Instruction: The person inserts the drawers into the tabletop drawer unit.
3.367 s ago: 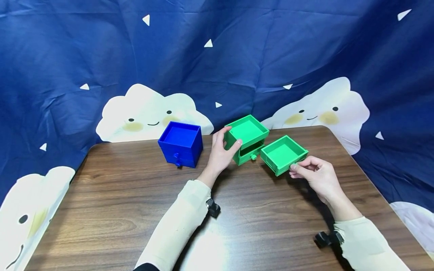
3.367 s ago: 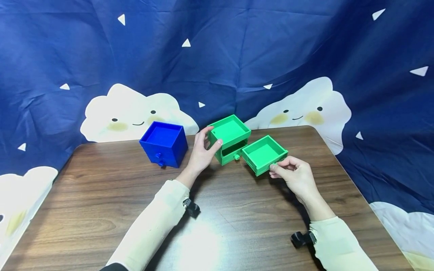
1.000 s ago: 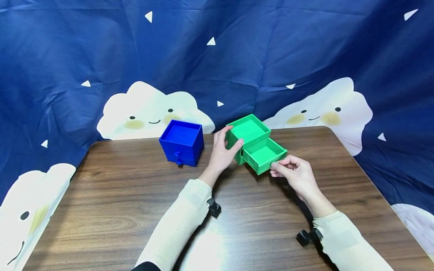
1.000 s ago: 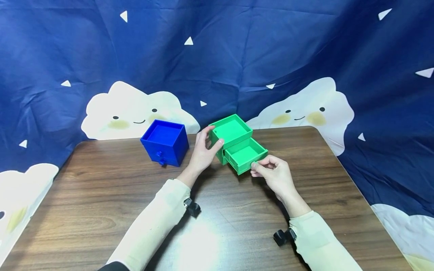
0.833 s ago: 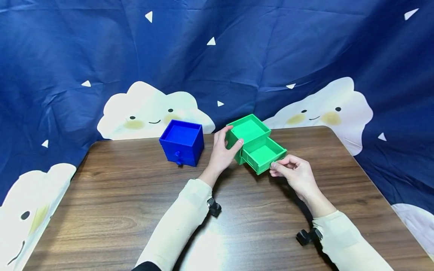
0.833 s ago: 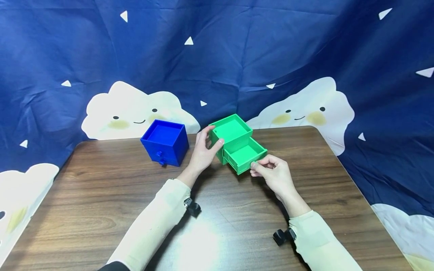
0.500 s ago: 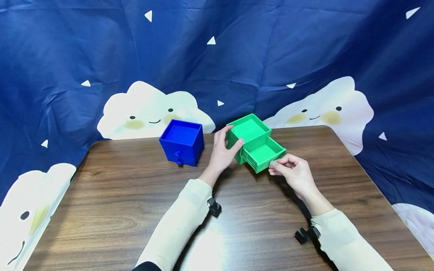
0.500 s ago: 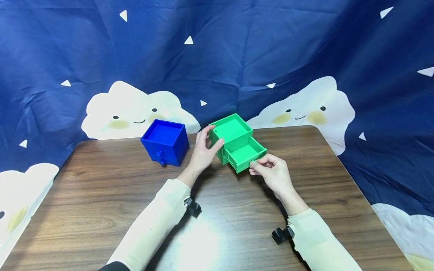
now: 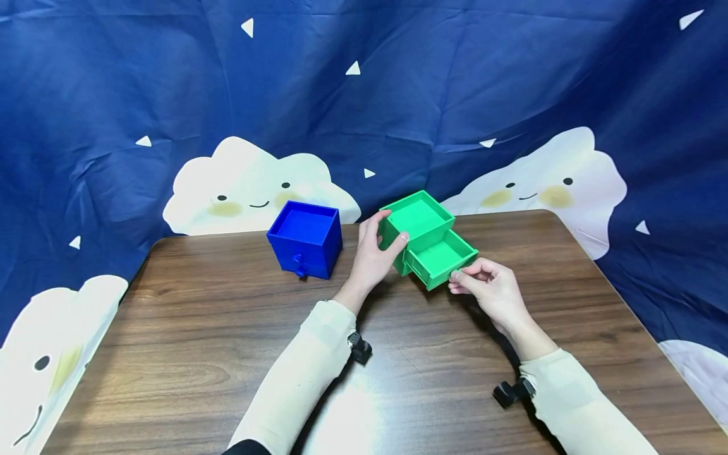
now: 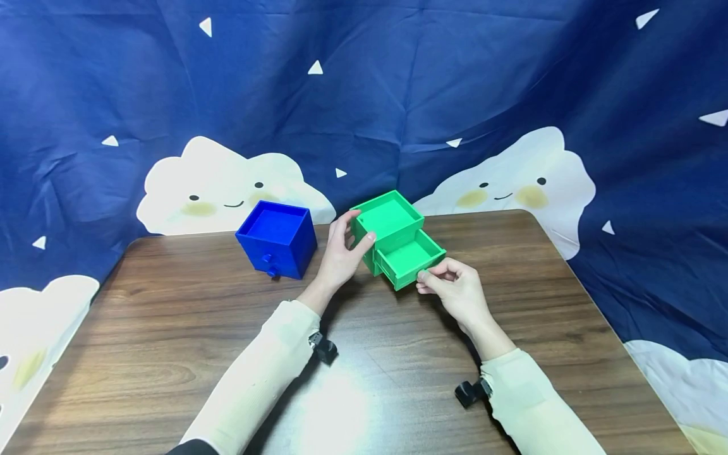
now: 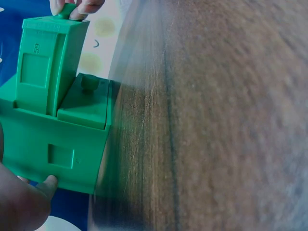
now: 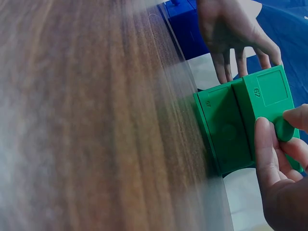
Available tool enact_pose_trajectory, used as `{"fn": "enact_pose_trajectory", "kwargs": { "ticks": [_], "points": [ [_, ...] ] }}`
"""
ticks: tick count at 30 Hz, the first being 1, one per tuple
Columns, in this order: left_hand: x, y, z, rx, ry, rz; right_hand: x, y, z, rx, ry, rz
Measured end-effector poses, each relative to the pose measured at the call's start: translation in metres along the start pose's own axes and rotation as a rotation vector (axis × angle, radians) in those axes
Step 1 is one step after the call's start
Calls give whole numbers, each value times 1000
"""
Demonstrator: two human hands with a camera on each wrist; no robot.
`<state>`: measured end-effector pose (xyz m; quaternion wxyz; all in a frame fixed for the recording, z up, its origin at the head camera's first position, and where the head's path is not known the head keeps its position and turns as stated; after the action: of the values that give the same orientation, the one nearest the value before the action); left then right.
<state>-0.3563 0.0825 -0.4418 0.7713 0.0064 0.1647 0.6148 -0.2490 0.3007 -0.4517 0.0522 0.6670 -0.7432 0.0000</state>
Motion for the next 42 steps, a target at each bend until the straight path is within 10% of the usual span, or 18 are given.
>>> {"fn": "enact_pose_trajectory", "kwargs": {
  "ticks": [42],
  "points": [
    [0, 1, 1, 1, 26, 11, 26, 49, 17, 114, -9, 10]
  ]
}}
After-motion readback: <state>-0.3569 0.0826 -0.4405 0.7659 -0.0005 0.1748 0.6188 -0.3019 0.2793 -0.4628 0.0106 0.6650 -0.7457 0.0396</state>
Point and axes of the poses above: each hand's wrist, its own y-axis towards the middle knuckle, its own x-axis out of the palm, z = x × y, the point moved 9 cm from there along y, towards the middle knuckle, and after that the axes turned 2 degrees about y, right-handed, at the moved point
